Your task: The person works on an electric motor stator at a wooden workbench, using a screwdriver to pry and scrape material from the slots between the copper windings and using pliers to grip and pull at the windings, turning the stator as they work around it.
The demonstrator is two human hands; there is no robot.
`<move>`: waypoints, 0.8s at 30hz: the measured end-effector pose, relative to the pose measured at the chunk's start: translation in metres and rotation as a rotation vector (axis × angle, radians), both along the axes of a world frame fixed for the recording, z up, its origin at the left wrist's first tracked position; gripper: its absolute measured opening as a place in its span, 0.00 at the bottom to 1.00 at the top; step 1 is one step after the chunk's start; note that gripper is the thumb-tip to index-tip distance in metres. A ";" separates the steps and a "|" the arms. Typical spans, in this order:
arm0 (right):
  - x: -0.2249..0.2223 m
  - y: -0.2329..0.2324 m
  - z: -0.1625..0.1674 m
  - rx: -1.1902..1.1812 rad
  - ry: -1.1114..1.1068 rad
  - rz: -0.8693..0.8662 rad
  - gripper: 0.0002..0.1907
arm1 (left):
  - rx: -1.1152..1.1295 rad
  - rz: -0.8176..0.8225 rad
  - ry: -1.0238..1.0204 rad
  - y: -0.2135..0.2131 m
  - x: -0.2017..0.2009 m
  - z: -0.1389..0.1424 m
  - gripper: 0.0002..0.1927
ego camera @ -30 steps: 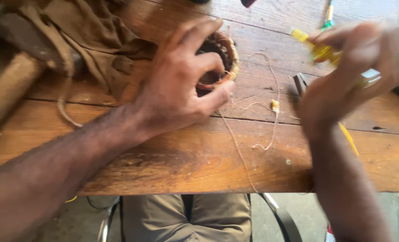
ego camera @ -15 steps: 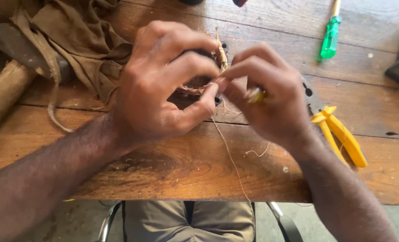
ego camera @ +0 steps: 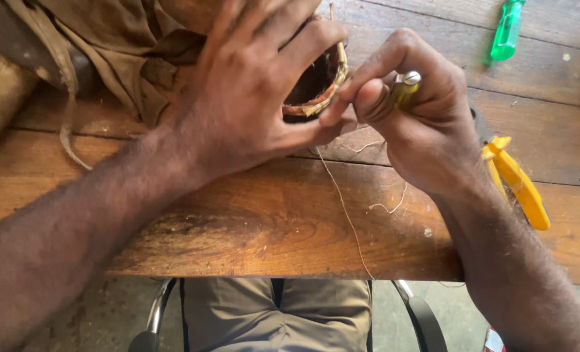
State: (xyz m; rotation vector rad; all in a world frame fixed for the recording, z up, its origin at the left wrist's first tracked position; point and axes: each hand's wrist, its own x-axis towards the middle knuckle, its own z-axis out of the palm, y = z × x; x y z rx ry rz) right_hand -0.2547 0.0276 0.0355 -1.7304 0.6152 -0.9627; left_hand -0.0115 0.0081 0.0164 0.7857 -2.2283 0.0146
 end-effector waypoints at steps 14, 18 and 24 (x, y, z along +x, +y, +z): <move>-0.003 -0.003 -0.002 0.158 -0.141 -0.007 0.13 | -0.019 -0.158 -0.016 -0.015 0.012 -0.007 0.32; -0.009 -0.004 -0.006 0.197 -0.193 0.018 0.13 | 0.038 -0.235 -0.060 -0.021 0.016 0.000 0.32; -0.013 -0.003 -0.011 0.284 -0.286 0.061 0.12 | 0.064 -0.360 -0.046 -0.028 0.025 0.010 0.34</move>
